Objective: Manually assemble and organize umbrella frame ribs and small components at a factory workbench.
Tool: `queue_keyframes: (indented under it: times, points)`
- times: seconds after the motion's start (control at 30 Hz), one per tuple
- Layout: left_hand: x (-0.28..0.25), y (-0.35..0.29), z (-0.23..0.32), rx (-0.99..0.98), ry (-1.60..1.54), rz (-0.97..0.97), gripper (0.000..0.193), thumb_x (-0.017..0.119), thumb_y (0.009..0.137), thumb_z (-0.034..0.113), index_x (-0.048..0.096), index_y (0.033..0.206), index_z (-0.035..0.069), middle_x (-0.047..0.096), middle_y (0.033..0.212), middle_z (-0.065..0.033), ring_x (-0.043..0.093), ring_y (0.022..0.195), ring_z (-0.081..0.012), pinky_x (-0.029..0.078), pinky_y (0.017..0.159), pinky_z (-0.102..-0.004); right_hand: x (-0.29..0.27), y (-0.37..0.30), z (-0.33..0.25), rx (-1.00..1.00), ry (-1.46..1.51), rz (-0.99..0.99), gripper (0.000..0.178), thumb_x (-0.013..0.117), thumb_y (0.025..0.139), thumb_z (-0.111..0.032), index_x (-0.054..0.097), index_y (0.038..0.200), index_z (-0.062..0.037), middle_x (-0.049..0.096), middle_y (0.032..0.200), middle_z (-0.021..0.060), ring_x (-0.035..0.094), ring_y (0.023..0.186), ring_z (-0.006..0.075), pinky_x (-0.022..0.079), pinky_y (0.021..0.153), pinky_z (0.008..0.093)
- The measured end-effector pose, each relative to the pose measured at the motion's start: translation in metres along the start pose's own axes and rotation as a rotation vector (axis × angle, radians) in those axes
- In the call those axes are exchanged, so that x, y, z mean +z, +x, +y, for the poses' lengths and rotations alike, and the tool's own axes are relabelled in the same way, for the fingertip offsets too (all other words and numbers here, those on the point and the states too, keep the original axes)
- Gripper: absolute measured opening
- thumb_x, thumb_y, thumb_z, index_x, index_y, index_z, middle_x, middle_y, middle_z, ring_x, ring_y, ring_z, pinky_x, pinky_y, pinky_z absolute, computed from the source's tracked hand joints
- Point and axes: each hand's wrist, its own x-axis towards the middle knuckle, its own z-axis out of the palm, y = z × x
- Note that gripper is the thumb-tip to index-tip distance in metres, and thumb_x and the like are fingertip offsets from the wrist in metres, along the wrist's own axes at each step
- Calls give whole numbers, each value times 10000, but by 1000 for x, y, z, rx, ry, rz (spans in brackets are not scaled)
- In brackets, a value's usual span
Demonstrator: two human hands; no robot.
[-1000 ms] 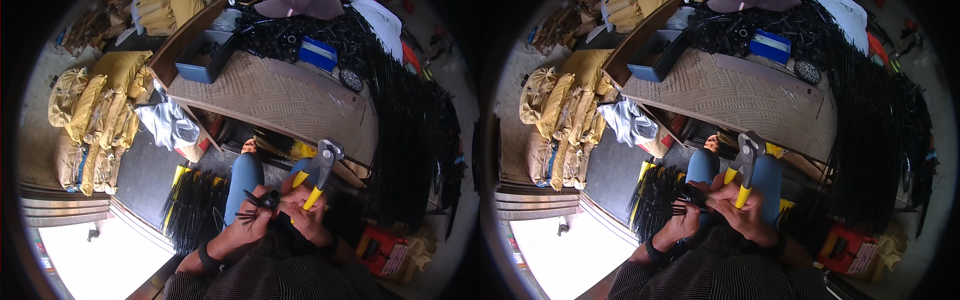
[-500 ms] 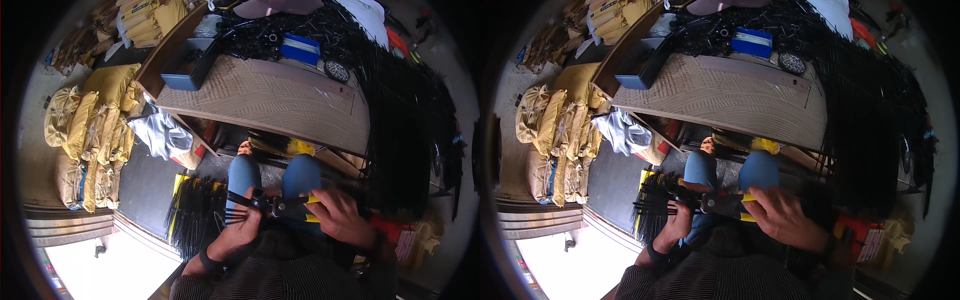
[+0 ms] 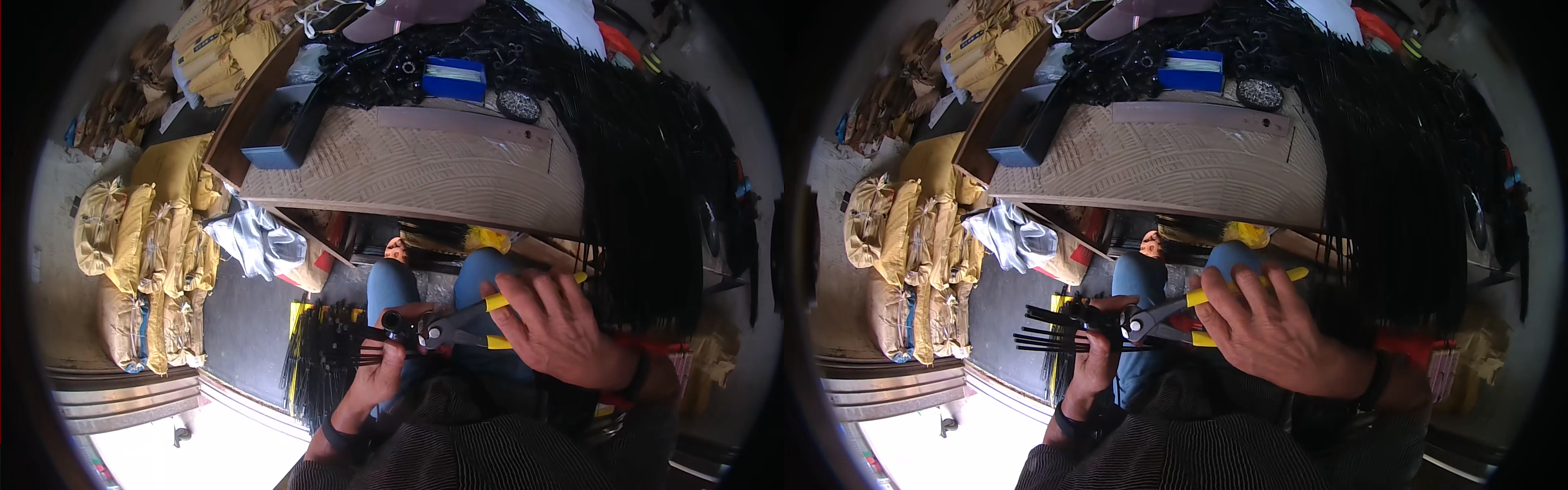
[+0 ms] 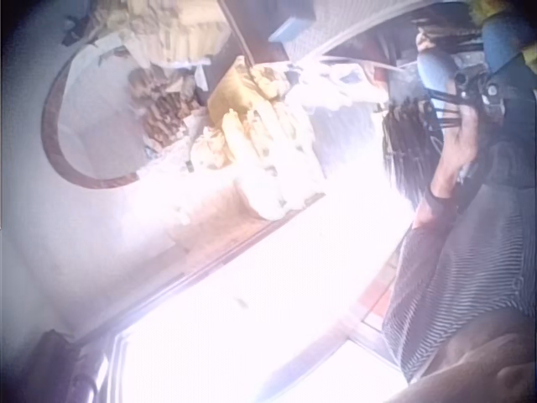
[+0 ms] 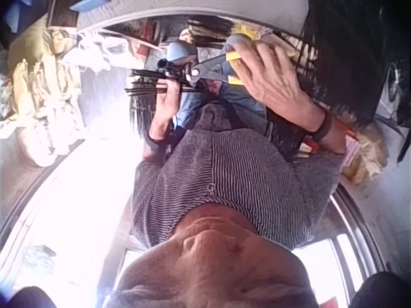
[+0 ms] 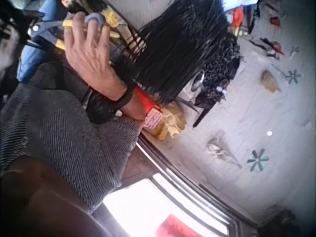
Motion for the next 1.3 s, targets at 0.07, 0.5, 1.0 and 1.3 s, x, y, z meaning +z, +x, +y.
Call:
queue_keyframes:
  times: [0.07,0.5,1.0,1.3]
  points:
    - [1,-3,0,5,57,15,585,346,916,461,404,1211,-40,553,966,-95,555,844,-133,449,730,-259,-7,2,5,-41,22,-40,251,588,754,-221,597,914,-27,461,1044,94,496,847,200,439,737,390]
    - [-6,-11,-19,-44,-97,-130,604,303,912,503,445,1133,-41,557,937,-115,530,768,-138,428,752,-297,14,-10,21,-95,1243,-450,254,574,770,-44,500,1012,-18,460,1068,97,508,1014,219,416,844,368]
    - [1,-13,-9,38,70,-193,559,302,898,539,465,997,13,498,754,-58,492,705,-137,416,691,-297,-1,3,38,-111,1421,-754,230,544,845,-90,402,1014,-28,596,817,101,619,658,195,461,553,328]
    - [-13,-1,-31,163,223,388,596,202,939,447,443,1174,-45,588,900,-108,549,809,-148,434,725,-285,41,23,2,388,722,-37,327,596,822,-263,386,979,-68,526,875,96,586,701,285,454,572,396]
